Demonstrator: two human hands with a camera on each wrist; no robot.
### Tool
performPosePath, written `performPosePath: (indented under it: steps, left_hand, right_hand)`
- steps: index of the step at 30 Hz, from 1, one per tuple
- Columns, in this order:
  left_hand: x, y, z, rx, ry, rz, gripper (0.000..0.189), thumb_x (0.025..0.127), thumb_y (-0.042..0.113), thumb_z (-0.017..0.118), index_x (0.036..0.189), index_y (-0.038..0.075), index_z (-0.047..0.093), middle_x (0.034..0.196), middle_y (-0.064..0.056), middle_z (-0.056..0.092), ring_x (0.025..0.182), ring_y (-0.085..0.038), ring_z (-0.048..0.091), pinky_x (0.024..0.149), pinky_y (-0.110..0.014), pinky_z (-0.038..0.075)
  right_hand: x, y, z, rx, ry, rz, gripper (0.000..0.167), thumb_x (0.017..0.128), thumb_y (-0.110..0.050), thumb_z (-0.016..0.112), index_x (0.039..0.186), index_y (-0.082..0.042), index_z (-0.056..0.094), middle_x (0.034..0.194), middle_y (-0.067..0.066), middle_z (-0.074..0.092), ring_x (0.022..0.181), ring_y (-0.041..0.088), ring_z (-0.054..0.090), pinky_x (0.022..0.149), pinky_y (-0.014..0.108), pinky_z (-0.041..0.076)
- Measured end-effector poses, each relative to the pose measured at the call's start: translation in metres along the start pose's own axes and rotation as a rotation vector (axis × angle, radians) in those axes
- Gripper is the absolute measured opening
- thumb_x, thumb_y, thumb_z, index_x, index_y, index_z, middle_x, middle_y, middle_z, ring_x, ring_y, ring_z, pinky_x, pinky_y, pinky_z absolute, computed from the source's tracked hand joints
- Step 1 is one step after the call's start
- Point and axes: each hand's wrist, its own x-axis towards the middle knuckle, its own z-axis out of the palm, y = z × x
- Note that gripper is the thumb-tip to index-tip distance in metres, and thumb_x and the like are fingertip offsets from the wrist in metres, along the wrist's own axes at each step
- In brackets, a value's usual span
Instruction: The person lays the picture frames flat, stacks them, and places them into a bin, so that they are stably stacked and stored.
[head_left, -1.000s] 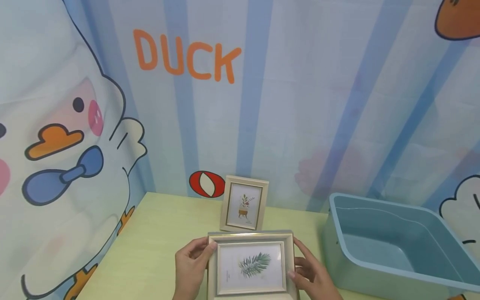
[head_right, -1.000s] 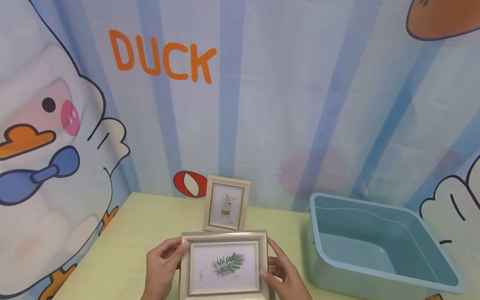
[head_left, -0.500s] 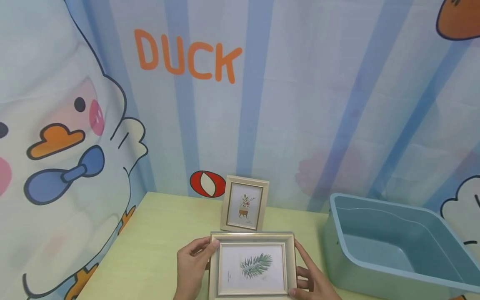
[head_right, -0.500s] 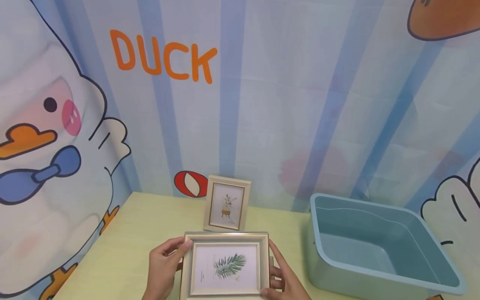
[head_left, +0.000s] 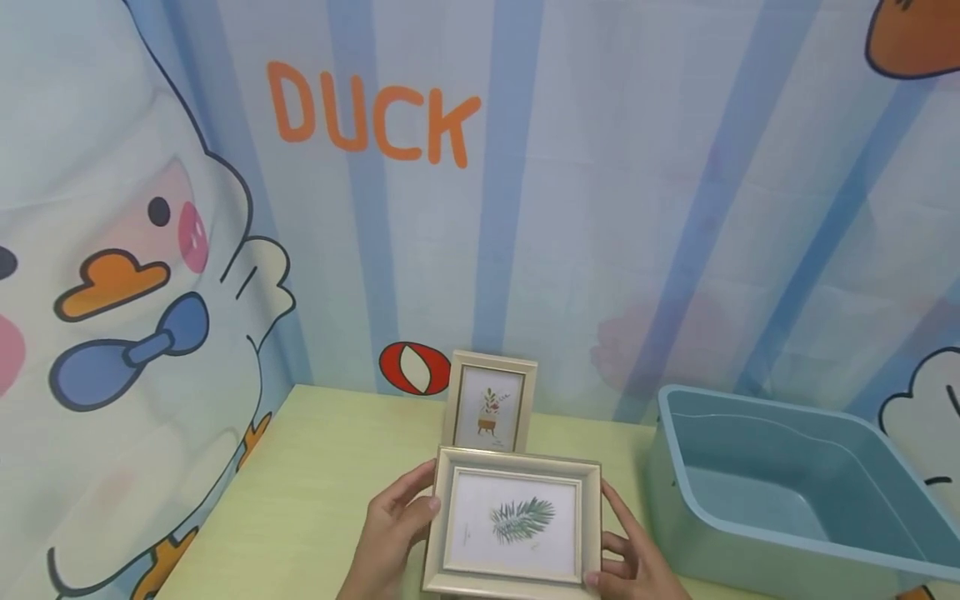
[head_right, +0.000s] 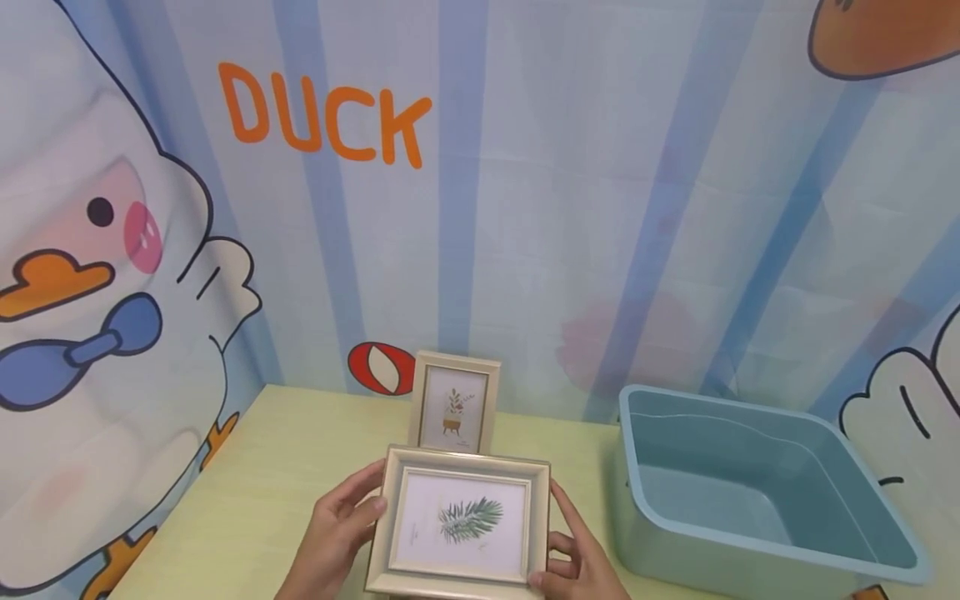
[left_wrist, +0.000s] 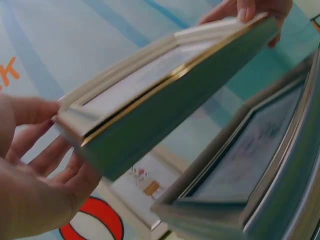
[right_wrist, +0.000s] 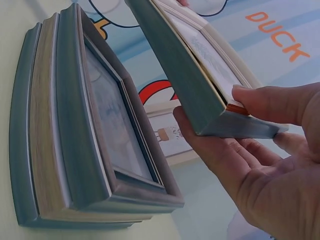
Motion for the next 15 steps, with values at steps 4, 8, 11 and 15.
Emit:
performPosePath:
  steps: [4, 8, 11, 15]
  left_hand:
    - [0.0, 0.0, -0.014, 0.089, -0.182, -0.051, 0.068, 0.089, 0.003, 0.067, 0.151, 0.003, 0.039, 0.145, -0.023, 0.05, 0.095, -0.012, 0.068, 0.076, -0.033, 0.061]
    - [0.001, -0.003, -0.022, 0.131, -0.291, -0.107, 0.081, 0.085, 0.005, 0.074, 0.155, 0.004, 0.033, 0.149, -0.03, 0.042, 0.085, -0.01, 0.068, 0.07, -0.036, 0.062]
    - [0.001, -0.009, -0.025, 0.143, -0.304, -0.139, 0.084, 0.084, 0.005, 0.076, 0.155, 0.003, 0.032, 0.15, -0.035, 0.038, 0.08, -0.011, 0.069, 0.068, -0.04, 0.063]
    - [0.001, -0.016, -0.022, 0.178, -0.277, -0.155, 0.083, 0.082, 0.005, 0.077, 0.154, 0.001, 0.033, 0.147, -0.035, 0.044, 0.076, -0.015, 0.072, 0.066, -0.045, 0.063]
  right_hand:
    - [-0.004, 0.004, -0.006, 0.046, -0.012, 0.002, 0.097, 0.091, 0.008, 0.058, 0.151, -0.057, 0.017, 0.126, 0.0, 0.066, 0.108, 0.027, 0.07, 0.087, 0.039, 0.06]
    - [-0.007, 0.01, -0.012, 0.118, -0.031, 0.045, 0.088, 0.092, 0.005, 0.058, 0.143, -0.061, 0.031, 0.125, 0.003, 0.066, 0.108, 0.027, 0.07, 0.087, 0.039, 0.06]
    - [-0.009, 0.015, -0.017, 0.161, -0.071, 0.079, 0.084, 0.094, 0.005, 0.056, 0.139, -0.063, 0.036, 0.124, 0.002, 0.068, 0.109, 0.023, 0.07, 0.088, 0.037, 0.059]
    - [-0.011, 0.02, -0.02, 0.149, -0.079, 0.096, 0.079, 0.095, 0.004, 0.056, 0.134, -0.063, 0.041, 0.117, 0.0, 0.071, 0.105, 0.019, 0.071, 0.087, 0.032, 0.059]
